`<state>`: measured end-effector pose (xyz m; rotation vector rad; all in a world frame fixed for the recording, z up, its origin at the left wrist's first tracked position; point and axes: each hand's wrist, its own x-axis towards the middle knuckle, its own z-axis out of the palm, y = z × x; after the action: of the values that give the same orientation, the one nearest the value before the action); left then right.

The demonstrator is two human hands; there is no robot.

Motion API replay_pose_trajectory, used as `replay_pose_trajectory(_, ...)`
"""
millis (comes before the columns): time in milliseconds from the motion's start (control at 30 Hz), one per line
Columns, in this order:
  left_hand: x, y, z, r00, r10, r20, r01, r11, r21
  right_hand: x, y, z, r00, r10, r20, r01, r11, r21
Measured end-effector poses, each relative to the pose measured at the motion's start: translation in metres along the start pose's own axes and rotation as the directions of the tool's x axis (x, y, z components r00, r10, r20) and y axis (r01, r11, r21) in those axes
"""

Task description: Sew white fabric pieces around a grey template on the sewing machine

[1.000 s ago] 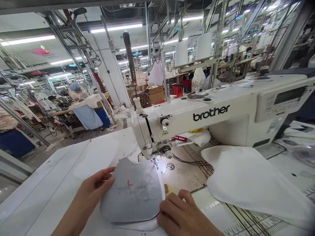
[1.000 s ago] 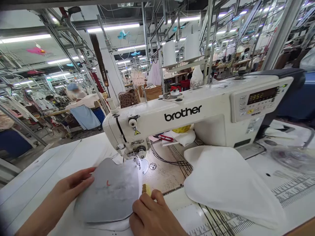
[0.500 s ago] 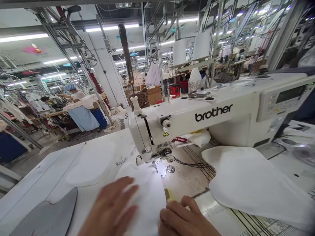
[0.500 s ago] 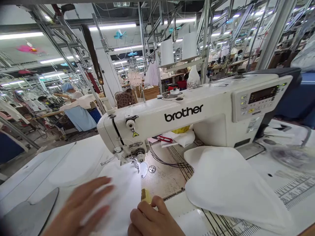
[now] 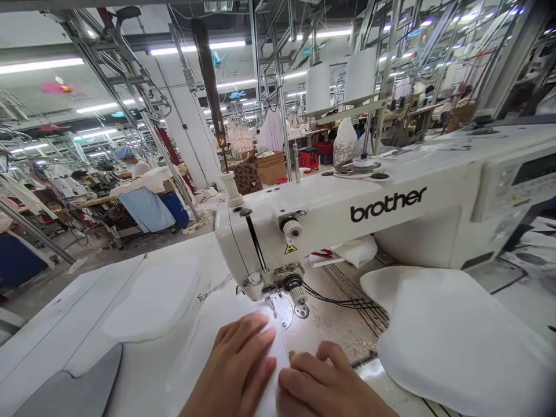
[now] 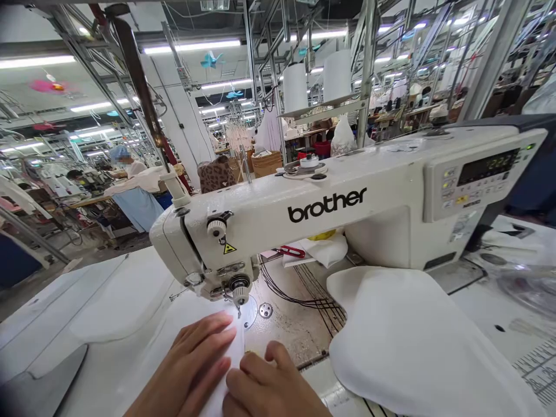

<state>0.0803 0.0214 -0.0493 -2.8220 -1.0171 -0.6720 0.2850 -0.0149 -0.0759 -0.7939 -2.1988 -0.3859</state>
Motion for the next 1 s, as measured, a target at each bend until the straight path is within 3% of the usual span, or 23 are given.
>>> replay_pose_trajectory(200, 0.008, -0.011, 0.01, 0.994, -0.109, 0.02, 0.11, 0.994, -0.022, 0.011, 0.018, 0.002, 0.997, -0.036, 0.071, 0.033, 0.999, 0.043)
replay_pose_trajectory(333, 0.01, -0.019, 0.018, 0.986, -0.164, -0.04, 0.162, 0.985, -0.052, 0.013, 0.027, 0.005, 0.978, 0.012, 0.209, -0.034, 0.994, 0.103)
replay_pose_trajectory(433, 0.013, -0.022, 0.013, 0.987, -0.157, 0.019, 0.158, 0.986, -0.046, 0.012, 0.031, 0.006, 0.962, 0.043, 0.269, -0.086, 0.985, 0.149)
replay_pose_trajectory(500, 0.016, -0.023, 0.002, 0.993, -0.087, 0.076, 0.091, 0.995, -0.046, 0.01, 0.032, 0.01, 0.971, 0.072, 0.227, -0.106, 0.984, 0.14)
replay_pose_trajectory(600, 0.022, -0.023, -0.015, 0.985, 0.078, 0.154, -0.06, 0.991, -0.119, 0.006, 0.033, 0.018, 0.992, 0.107, 0.067, -0.11, 0.992, 0.057)
replay_pose_trajectory(733, 0.025, -0.021, -0.023, 0.957, 0.223, 0.185, -0.162, 0.942, -0.294, 0.004, 0.034, 0.021, 0.993, 0.115, 0.019, -0.115, 0.993, 0.02)
replay_pose_trajectory(1000, 0.014, -0.014, 0.001, 0.998, 0.065, 0.016, -0.053, 0.916, -0.397, 0.01, 0.034, 0.006, 0.977, 0.186, 0.104, -0.193, 0.979, 0.061)
